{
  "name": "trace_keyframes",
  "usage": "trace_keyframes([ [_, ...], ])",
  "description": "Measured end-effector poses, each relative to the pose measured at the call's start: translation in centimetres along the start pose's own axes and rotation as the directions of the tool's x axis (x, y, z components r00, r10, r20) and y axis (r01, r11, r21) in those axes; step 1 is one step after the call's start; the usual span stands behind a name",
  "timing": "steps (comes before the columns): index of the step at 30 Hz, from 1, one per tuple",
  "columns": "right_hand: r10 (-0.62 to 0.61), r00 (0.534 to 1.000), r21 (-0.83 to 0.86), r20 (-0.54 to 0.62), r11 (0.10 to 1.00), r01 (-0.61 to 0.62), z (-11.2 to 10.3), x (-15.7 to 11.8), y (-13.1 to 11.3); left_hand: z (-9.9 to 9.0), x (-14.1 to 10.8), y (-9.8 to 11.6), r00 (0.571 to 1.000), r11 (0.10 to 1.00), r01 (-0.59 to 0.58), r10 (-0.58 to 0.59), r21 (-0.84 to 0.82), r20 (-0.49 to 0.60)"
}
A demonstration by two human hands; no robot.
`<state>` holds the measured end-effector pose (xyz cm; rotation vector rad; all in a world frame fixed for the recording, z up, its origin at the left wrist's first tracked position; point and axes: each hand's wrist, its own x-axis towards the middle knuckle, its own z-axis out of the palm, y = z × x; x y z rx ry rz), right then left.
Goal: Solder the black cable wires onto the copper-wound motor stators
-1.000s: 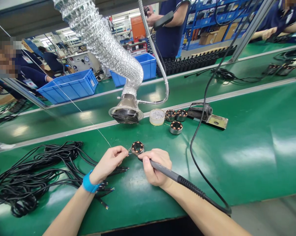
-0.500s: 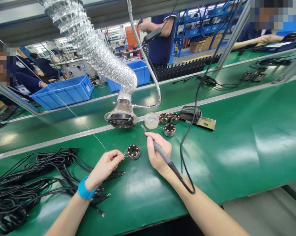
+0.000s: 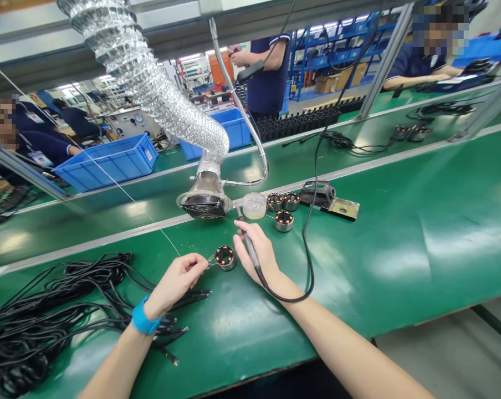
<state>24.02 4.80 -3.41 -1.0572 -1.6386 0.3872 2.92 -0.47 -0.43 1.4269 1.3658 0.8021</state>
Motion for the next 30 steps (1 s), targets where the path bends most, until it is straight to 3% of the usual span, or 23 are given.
trace_keyframes([
  [3, -0.119, 0.987, 0.057, 0.107, 0.992, 0.113, 0.1, -1.1, -1.6, -0.3, 0.0, 0.3, 0.999, 0.999, 0.023, -0.022, -0.038, 0.023],
  [6, -0.209, 0.941, 0.082, 0.268, 0.978, 0.194, 0.6, -1.9, -1.8, -0.8, 0.0, 0.5, 0.997, 0.992, 0.052, -0.046, -0.113, 0.056],
  [11, -0.226, 0.880, 0.108, 0.417, 0.974, 0.199, 1.1, -1.8, -1.3, -1.4, 0.1, 0.4, 0.992, 0.971, 0.114, -0.098, -0.209, 0.085],
  [16, -0.230, 0.857, 0.086, 0.461, 0.973, 0.215, 0.1, -1.2, -1.9, -1.7, 0.3, 0.0, 0.994, 0.954, 0.106, -0.108, -0.280, 0.005],
  [23, -0.204, 0.848, 0.036, 0.489, 0.976, 0.215, -0.8, -1.2, -2.4, -2.0, 0.4, -0.3, 0.987, 0.939, 0.158, -0.139, -0.304, 0.084],
  [30, -0.186, 0.870, 0.015, 0.456, 0.979, 0.201, -0.3, -1.6, -2.5, -0.8, 0.6, -0.9, 0.989, 0.955, 0.128, -0.142, -0.267, -0.035],
])
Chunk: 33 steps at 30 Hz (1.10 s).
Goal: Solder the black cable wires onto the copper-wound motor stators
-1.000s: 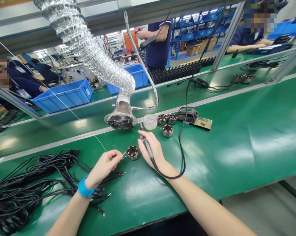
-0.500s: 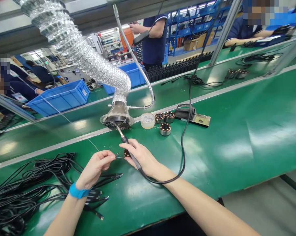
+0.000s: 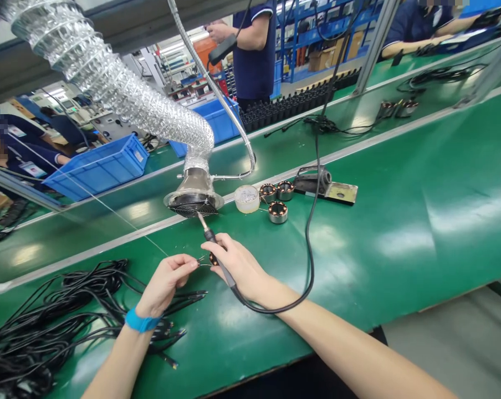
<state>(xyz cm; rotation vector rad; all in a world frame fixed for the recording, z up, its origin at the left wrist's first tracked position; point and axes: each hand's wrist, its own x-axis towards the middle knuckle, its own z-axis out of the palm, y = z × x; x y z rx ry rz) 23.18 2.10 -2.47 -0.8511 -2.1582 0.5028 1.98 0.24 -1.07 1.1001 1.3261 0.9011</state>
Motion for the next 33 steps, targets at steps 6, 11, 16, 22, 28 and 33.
trace_keyframes([
  [6, -0.002, 1.000, -0.012, -0.005, 1.000, 0.002, 0.3, -0.2, 0.1, 0.8, 0.1, -0.2, 0.999, 0.999, 0.015, -0.013, 0.039, -0.045],
  [11, -0.057, 0.996, -0.036, -0.068, 0.998, 0.054, 0.9, 0.0, 0.2, 1.0, -0.1, 0.6, 0.999, 0.999, 0.007, -0.005, 0.049, -0.043],
  [16, -0.136, 0.985, 0.009, -0.106, 0.990, 0.137, 1.9, 0.4, 0.1, 0.7, -0.3, 0.9, 1.000, 0.997, -0.007, 0.007, 0.079, -0.002],
  [22, -0.161, 0.980, 0.029, -0.119, 0.986, 0.165, 2.1, 0.5, -0.1, 0.3, -0.4, 1.0, 0.998, 0.987, -0.059, 0.058, 0.149, 0.015],
  [28, -0.141, 0.990, 0.033, -0.023, 0.989, 0.142, 2.0, 0.0, -0.7, 0.2, -0.5, 0.6, 0.982, 0.968, -0.161, 0.139, 0.192, 0.126],
  [33, -0.007, 0.989, 0.040, -0.148, 0.999, 0.013, 3.4, -0.9, -1.4, 0.7, -0.1, -0.4, 0.993, 0.997, -0.017, 0.025, -0.072, 0.115],
])
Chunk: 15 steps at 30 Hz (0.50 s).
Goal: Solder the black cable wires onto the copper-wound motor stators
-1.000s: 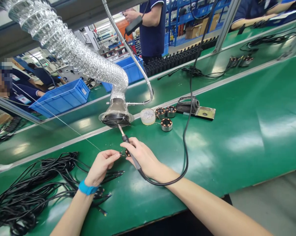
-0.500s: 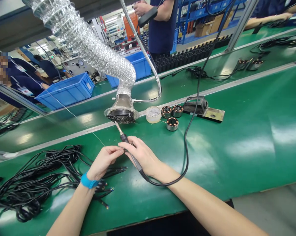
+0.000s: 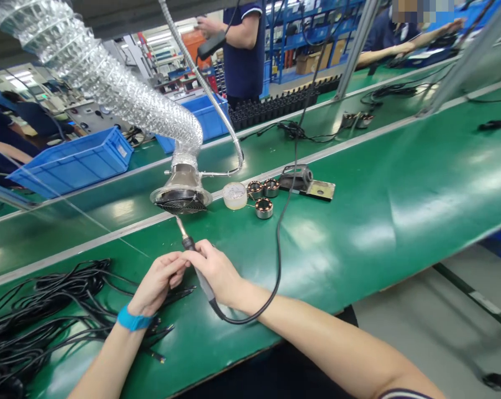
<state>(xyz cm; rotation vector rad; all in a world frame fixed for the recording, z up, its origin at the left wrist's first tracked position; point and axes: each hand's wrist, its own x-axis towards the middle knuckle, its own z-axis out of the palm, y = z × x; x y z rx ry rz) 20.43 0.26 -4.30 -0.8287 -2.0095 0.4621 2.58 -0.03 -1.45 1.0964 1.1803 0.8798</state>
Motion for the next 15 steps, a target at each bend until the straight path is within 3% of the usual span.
trace_keyframes([
  [3, 0.047, 0.999, 0.037, -0.010, 0.998, -0.047, 0.7, -0.2, 0.0, 0.3, 0.3, -0.3, 0.997, 0.993, -0.044, 0.037, -0.113, -0.066],
  [7, 0.014, 0.997, 0.072, -0.070, 0.997, -0.009, -0.1, 0.5, 0.2, 0.3, 0.7, -0.1, 0.992, 0.993, -0.076, 0.065, -0.090, -0.112],
  [10, 0.003, 0.974, -0.038, -0.225, 0.999, -0.012, -2.3, 1.1, 0.4, -0.4, 1.5, 0.4, 0.984, 0.996, -0.074, 0.064, -0.057, -0.164],
  [15, 0.037, 0.907, -0.284, -0.418, 0.944, -0.169, -7.3, 1.3, 1.4, -3.2, 4.1, 1.6, 0.952, 0.995, -0.071, 0.045, -0.074, -0.301],
])
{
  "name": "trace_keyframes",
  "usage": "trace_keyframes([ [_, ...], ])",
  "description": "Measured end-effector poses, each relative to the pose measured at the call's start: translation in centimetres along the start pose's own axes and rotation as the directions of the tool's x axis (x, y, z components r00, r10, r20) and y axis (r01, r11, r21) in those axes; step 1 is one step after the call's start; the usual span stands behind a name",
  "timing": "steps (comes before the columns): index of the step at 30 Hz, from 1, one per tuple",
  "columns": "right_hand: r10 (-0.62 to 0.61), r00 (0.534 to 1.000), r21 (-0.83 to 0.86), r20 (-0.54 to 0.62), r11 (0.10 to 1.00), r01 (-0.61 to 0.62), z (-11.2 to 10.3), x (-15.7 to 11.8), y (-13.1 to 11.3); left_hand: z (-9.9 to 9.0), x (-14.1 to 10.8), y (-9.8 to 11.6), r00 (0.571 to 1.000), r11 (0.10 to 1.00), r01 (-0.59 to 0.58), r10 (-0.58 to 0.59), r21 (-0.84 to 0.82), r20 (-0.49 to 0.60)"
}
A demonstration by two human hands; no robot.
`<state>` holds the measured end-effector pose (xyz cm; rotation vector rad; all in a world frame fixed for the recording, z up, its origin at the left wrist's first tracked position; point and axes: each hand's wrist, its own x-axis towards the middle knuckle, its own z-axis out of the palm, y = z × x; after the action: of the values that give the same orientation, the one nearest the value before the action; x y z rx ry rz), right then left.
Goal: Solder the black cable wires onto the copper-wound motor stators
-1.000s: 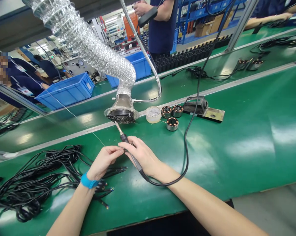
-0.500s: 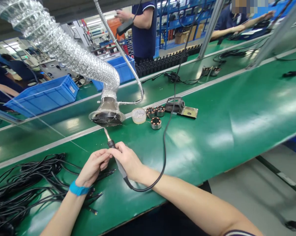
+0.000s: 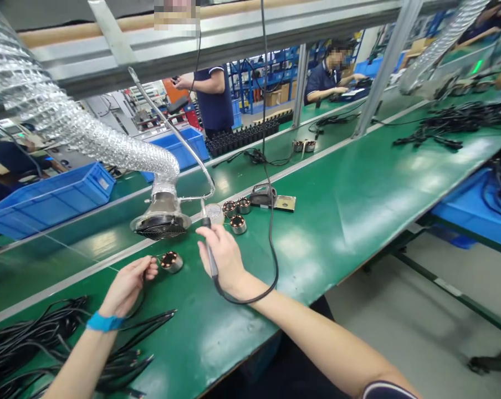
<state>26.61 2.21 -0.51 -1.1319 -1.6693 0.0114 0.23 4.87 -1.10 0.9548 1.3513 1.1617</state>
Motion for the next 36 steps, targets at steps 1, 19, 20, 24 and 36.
trace_keyframes([
  [1, -0.002, 1.000, -0.064, -0.010, 0.998, 0.001, -0.6, 0.3, 0.8, -0.4, 0.7, 0.2, 1.000, 1.000, 0.006, -0.006, -0.003, -0.019],
  [19, 0.126, 0.983, -0.191, 0.134, 0.977, -0.099, -1.5, 0.9, 9.5, -0.2, -4.5, 2.3, 0.867, 0.839, -0.413, 0.482, 0.355, -0.131],
  [20, 0.126, 0.982, -0.162, 0.141, 0.981, -0.103, -1.5, 0.7, 8.9, -0.2, -4.8, 2.2, 0.885, 0.827, -0.388, 0.458, 0.406, -0.088],
  [24, 0.090, 0.965, -0.008, 0.248, 0.996, -0.091, -1.3, -1.2, 5.0, -0.1, -4.9, 1.1, 0.932, 0.751, -0.328, 0.357, 0.573, 0.067],
  [36, -0.201, 0.825, 0.387, 0.528, 0.922, -0.022, 3.4, -2.5, -2.5, 0.4, -3.3, -1.6, 0.861, 0.528, -0.508, 0.329, 0.680, 0.387],
])
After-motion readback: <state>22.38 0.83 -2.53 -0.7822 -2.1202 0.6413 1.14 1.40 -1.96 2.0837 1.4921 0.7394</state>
